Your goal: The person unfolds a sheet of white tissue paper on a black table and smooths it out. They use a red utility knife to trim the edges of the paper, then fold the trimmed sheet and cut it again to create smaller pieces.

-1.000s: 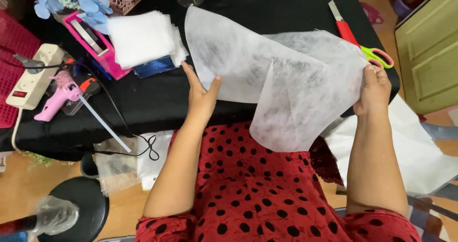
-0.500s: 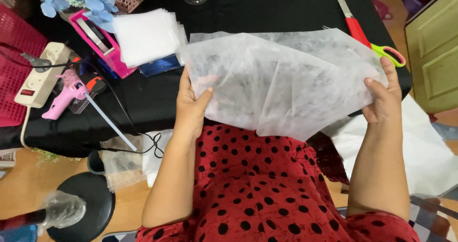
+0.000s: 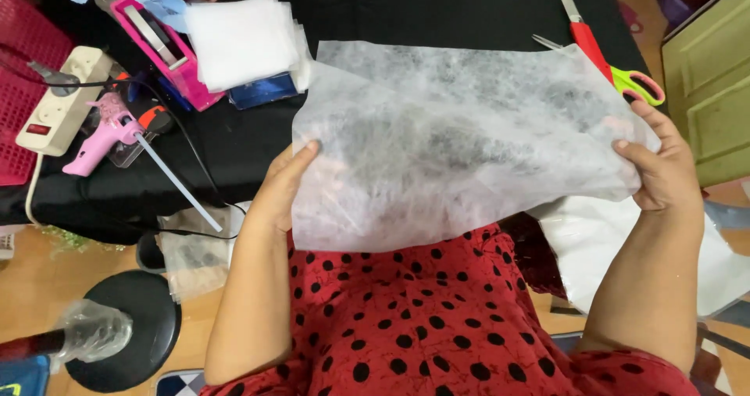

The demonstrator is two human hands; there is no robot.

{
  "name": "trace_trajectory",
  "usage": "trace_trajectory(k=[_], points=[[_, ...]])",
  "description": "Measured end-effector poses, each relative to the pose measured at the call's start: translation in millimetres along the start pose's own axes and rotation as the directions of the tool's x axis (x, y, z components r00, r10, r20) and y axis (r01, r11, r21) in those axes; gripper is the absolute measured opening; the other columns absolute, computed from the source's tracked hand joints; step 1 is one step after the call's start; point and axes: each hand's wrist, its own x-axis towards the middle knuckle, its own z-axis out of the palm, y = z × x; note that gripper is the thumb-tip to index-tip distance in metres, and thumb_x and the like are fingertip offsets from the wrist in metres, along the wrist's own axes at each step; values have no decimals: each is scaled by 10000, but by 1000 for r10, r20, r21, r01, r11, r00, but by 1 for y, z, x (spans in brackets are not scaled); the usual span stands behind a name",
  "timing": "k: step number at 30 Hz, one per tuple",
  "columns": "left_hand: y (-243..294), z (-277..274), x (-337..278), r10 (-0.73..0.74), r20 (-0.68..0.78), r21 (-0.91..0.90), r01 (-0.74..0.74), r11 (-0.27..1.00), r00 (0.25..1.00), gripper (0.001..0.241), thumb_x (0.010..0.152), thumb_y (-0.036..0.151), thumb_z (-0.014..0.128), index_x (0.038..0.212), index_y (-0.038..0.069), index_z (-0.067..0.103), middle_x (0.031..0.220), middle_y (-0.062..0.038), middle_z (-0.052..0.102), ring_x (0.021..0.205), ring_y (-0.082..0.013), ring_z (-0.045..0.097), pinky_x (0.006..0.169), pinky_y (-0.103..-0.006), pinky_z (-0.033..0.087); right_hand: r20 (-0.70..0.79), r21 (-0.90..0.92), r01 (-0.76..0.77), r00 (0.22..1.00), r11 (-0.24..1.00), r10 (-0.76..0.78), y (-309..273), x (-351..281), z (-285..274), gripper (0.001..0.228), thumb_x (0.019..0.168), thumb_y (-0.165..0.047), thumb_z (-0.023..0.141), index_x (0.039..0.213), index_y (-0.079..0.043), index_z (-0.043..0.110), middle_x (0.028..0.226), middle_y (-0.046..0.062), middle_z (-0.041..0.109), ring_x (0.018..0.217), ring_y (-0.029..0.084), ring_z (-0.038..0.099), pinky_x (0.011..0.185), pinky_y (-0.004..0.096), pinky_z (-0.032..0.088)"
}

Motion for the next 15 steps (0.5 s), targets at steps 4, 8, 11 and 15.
trace_trajectory(k=[4,8,11,15], points=[[-10,-5,15,62,-50,0,-62,998,997,462,915,244,634,1352,93,650,1278,-91,711,1138,-219,687,985,-361,545,26,-26,-23,999,999,24,-2,0,-2,557,873,-71,678,1391,-253,580,1464,-53,588,1229,97,589,1005,280,530],[-27,-19,26,132,-9,156,-128,979,991,429,934,176,645,1360,131,654,1236,-17,704,1134,-143,650,1022,-322,513,25,-41,-92,995,995,93,10,2,-6,581,904,-83,682,1441,-280,579,1318,-34,644,1116,95,626,936,273,549],[-25,-22,18,143,47,200,-149,968,989,683,896,245,649,1549,185,458,1413,-14,625,1285,-144,579,1106,-317,452,-1,-48,-83,997,995,83,15,-2,-3,591,901,-97,689,1458,-255,576,1303,-28,640,1098,92,615,937,264,542],[-40,-26,-1,106,15,170,-107,980,994,698,877,255,649,1542,177,452,1486,-31,581,1358,-176,549,1138,-356,433,-18,15,-136,990,991,137,39,-15,-7,599,933,-133,671,1497,-286,537,1301,14,641,1109,125,629,948,297,544]])
